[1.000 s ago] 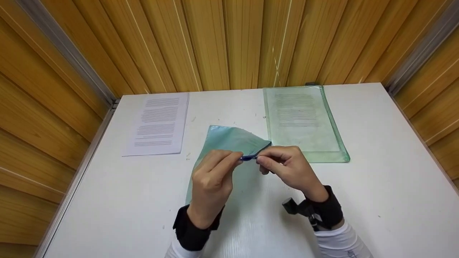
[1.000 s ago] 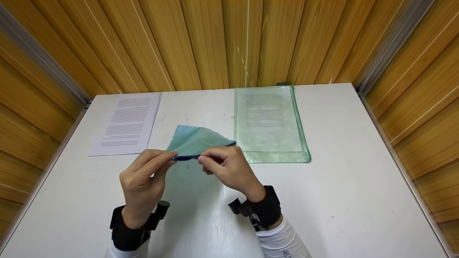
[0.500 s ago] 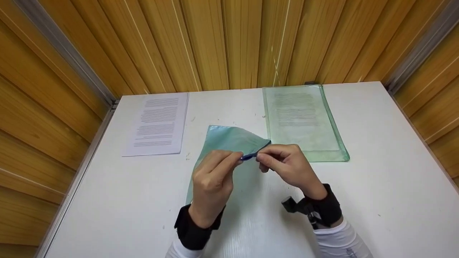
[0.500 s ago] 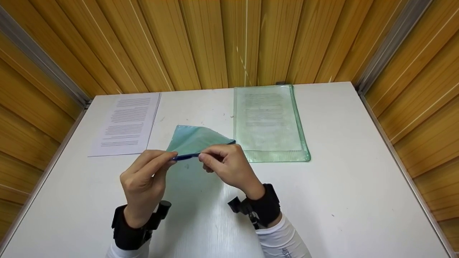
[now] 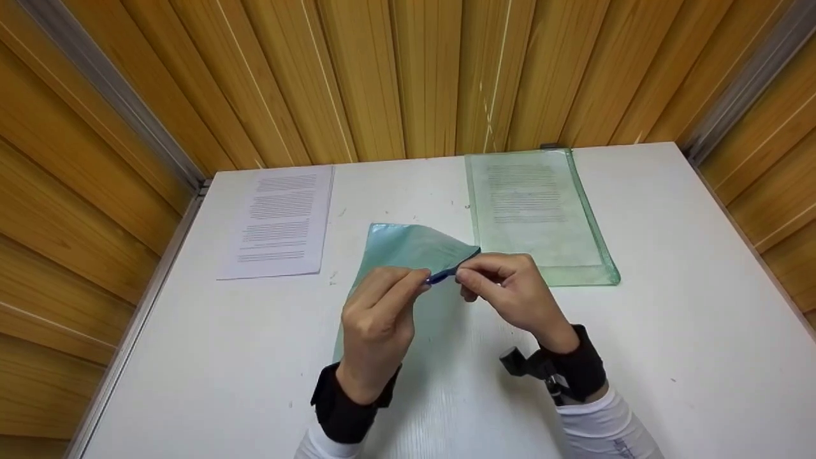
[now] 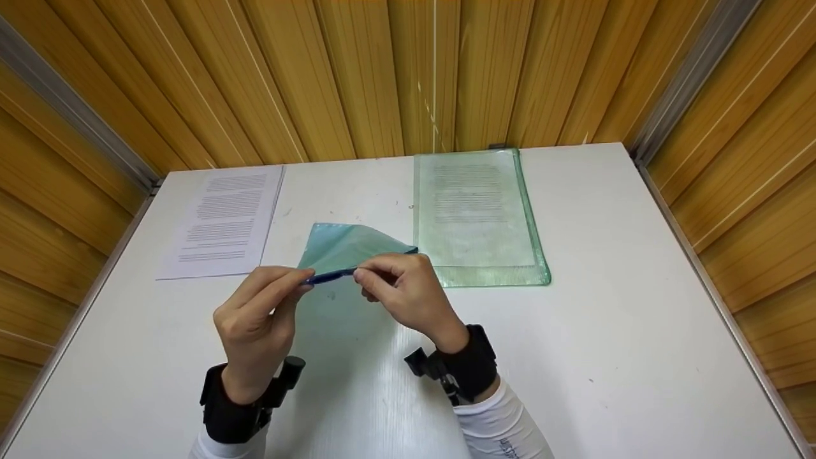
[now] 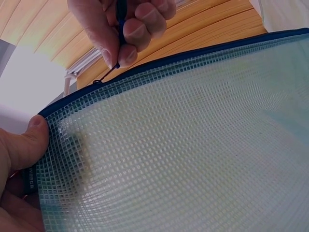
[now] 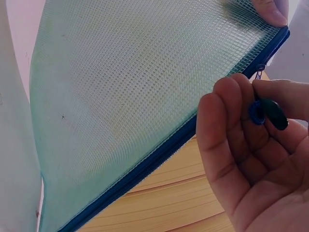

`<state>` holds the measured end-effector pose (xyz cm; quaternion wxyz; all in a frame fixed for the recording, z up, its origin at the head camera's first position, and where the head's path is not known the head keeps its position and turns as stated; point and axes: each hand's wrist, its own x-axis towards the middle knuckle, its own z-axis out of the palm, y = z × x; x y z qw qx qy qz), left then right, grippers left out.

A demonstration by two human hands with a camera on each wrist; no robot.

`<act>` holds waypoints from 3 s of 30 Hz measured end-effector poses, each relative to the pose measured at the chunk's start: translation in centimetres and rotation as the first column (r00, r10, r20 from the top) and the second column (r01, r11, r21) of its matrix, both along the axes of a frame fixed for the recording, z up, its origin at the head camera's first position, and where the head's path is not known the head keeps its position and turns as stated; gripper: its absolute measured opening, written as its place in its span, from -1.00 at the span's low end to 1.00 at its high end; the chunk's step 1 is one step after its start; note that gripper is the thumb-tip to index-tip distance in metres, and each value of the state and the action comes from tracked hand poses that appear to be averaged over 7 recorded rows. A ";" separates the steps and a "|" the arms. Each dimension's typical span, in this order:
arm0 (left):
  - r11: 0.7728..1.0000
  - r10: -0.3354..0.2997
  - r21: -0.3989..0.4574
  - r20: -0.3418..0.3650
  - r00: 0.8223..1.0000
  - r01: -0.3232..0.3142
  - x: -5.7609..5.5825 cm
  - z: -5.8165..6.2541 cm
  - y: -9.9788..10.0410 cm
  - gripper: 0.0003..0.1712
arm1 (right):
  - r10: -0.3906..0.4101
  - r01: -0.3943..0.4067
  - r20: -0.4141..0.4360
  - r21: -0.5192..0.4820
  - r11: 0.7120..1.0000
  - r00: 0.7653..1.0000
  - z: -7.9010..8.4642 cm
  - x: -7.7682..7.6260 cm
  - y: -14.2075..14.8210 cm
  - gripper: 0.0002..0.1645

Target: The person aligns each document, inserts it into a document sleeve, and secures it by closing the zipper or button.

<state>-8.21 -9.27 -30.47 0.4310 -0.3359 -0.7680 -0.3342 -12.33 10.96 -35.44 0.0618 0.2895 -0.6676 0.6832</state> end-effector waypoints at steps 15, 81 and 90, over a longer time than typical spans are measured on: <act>1.000 -0.010 -0.002 -0.001 1.000 0.010 0.1 0.0 0.3 -0.86 | -0.103 0.094 -0.162 -0.062 0.994 0.981 0.1 0.1 -0.2 -0.71; 0.994 0.025 0.107 -0.103 0.994 -0.014 0.2 1.0 -0.8 -0.88 | -0.089 0.088 0.088 0.014 0.996 0.992 -1.6 -1.2 0.4 -0.83; 0.994 0.040 0.109 -0.095 0.995 -0.030 0.2 1.0 -0.9 -0.85 | -0.072 0.070 0.082 0.028 0.997 0.994 -1.9 -1.4 0.4 -0.83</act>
